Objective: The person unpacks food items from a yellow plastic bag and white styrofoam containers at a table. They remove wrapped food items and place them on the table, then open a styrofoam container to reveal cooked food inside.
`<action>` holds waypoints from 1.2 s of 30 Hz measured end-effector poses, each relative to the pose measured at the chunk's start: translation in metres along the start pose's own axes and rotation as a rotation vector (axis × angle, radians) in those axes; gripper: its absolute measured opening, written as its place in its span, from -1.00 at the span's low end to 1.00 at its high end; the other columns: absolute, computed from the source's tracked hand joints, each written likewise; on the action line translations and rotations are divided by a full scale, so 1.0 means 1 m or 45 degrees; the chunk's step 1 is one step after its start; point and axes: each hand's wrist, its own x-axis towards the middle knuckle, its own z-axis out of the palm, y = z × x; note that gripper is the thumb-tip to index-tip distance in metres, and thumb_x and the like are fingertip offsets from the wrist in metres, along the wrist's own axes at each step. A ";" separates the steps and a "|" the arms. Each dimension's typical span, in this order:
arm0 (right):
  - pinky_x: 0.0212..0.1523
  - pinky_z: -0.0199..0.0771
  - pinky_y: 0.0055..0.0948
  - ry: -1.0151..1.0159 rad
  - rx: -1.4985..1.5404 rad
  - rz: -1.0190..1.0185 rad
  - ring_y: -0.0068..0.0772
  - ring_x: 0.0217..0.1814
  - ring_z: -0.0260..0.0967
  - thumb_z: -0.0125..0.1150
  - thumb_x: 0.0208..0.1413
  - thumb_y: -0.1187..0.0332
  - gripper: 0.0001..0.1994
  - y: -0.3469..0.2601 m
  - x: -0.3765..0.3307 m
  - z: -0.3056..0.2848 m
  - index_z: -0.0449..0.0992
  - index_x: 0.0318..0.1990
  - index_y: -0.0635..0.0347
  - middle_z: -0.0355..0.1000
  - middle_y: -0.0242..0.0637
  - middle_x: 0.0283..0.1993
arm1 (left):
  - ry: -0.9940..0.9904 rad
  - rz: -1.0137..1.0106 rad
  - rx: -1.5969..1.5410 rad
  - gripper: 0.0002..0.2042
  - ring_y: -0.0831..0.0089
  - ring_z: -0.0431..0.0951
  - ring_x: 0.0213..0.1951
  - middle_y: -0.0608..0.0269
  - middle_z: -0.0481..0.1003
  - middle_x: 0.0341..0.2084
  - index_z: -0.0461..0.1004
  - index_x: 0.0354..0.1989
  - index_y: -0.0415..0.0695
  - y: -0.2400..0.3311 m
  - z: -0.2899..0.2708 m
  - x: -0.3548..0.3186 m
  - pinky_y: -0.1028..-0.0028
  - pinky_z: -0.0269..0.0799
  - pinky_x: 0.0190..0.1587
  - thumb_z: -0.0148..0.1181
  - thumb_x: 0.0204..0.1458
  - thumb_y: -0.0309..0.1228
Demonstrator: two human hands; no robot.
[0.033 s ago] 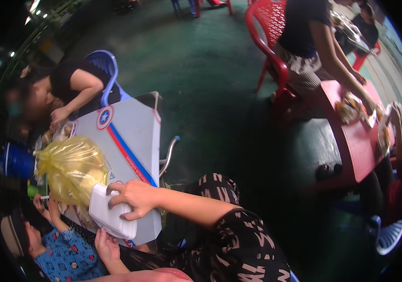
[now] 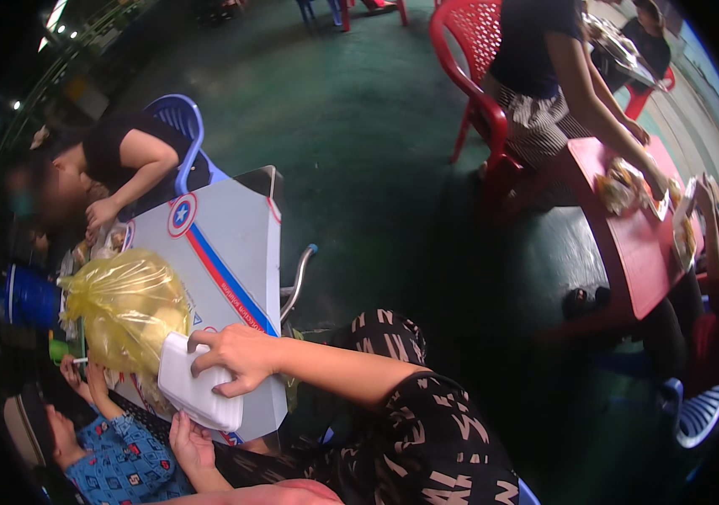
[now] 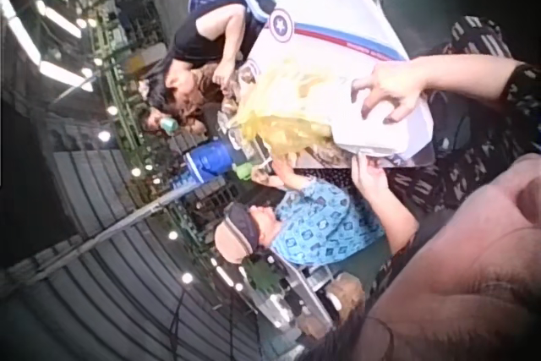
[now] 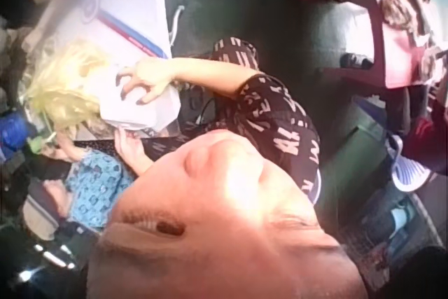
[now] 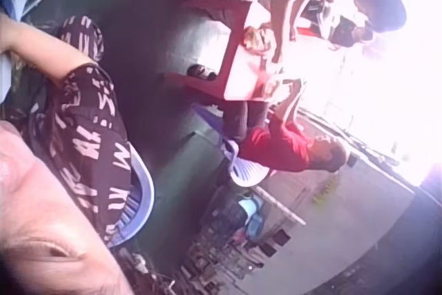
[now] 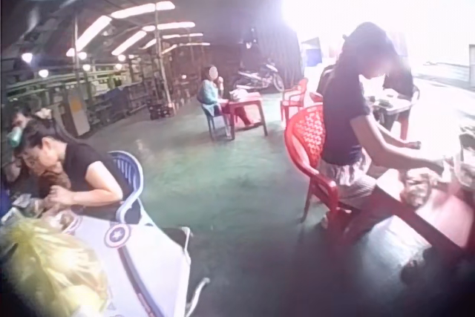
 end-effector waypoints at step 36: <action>-0.52 0.36 -0.19 0.071 -0.128 0.003 -0.03 -0.53 0.36 0.18 -0.30 0.11 -0.60 0.008 -0.001 0.004 0.51 -0.22 0.02 0.29 -0.05 -0.07 | -0.225 -0.063 -0.020 -0.63 0.28 0.38 0.00 0.08 0.36 -0.02 0.23 0.10 -0.26 0.007 -0.018 0.025 0.33 0.30 0.03 0.01 0.13 -0.40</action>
